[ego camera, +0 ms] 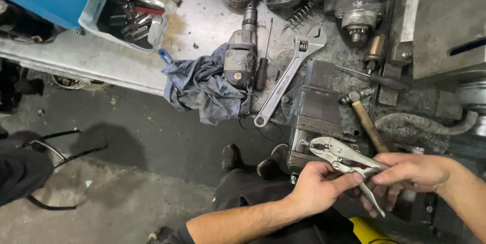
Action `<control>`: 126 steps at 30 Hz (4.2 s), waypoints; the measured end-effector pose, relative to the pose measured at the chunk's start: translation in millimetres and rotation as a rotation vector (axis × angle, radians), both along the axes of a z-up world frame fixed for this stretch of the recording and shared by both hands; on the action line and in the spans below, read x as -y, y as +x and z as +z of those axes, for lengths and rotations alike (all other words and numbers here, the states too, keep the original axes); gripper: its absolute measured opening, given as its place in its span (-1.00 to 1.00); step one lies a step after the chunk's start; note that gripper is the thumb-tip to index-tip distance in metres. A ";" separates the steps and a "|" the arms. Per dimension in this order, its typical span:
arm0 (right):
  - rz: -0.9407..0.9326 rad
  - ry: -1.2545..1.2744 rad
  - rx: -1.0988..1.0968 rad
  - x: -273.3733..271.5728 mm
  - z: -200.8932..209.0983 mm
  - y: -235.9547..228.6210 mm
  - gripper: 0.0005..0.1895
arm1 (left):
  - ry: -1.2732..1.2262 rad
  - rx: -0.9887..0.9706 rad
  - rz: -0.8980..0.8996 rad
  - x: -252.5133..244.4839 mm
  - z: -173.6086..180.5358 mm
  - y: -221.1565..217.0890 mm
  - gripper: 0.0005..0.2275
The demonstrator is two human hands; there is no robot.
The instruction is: The person works on a small metal part held in a bench vise. They clamp the part with locking pliers, strike it with a ball-peen hammer, reposition the part and pliers between strikes, and finally set the pliers down and reach for another tool.
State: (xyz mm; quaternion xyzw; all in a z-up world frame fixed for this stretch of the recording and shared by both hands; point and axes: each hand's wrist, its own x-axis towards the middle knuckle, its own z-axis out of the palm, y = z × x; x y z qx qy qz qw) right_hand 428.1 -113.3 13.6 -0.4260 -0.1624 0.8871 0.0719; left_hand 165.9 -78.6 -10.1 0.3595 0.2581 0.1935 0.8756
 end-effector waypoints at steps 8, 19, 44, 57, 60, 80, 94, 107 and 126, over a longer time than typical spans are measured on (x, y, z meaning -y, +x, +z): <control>0.028 -0.115 0.026 -12.7 1.0 3.8 -0.42 | -0.011 -0.030 0.022 3.9 3.1 2.9 -0.85; 0.061 -0.083 -0.050 -20.1 7.8 5.2 -0.37 | -0.004 -0.038 0.051 5.2 4.8 3.6 -0.82; 0.119 -0.214 -0.242 -16.1 23.4 -16.9 -0.36 | -0.078 0.004 0.167 0.0 27.0 23.7 -0.72; 0.115 -0.051 -0.209 10.1 -6.7 -23.1 -0.50 | -0.377 0.446 0.272 20.6 -17.4 55.7 -0.79; 0.127 -0.060 -0.226 9.9 -9.7 -20.5 -0.51 | -0.368 0.419 0.308 24.1 -18.0 58.1 -0.80; 0.060 -0.125 -0.258 7.9 -14.2 -12.6 -0.48 | -0.481 0.436 0.465 24.0 -1.8 65.5 -0.70; 0.033 -0.173 -0.244 29.3 -46.7 12.6 -0.58 | -0.476 0.397 0.522 25.2 -2.4 71.5 -0.67; 0.057 -0.060 -0.192 -3.1 -0.3 -6.2 -0.53 | -0.455 0.472 0.545 32.6 -10.0 74.3 -0.69; -0.419 -0.084 0.016 70.7 -16.4 -99.8 -0.67 | -0.343 -0.059 0.054 9.8 32.0 13.9 -0.80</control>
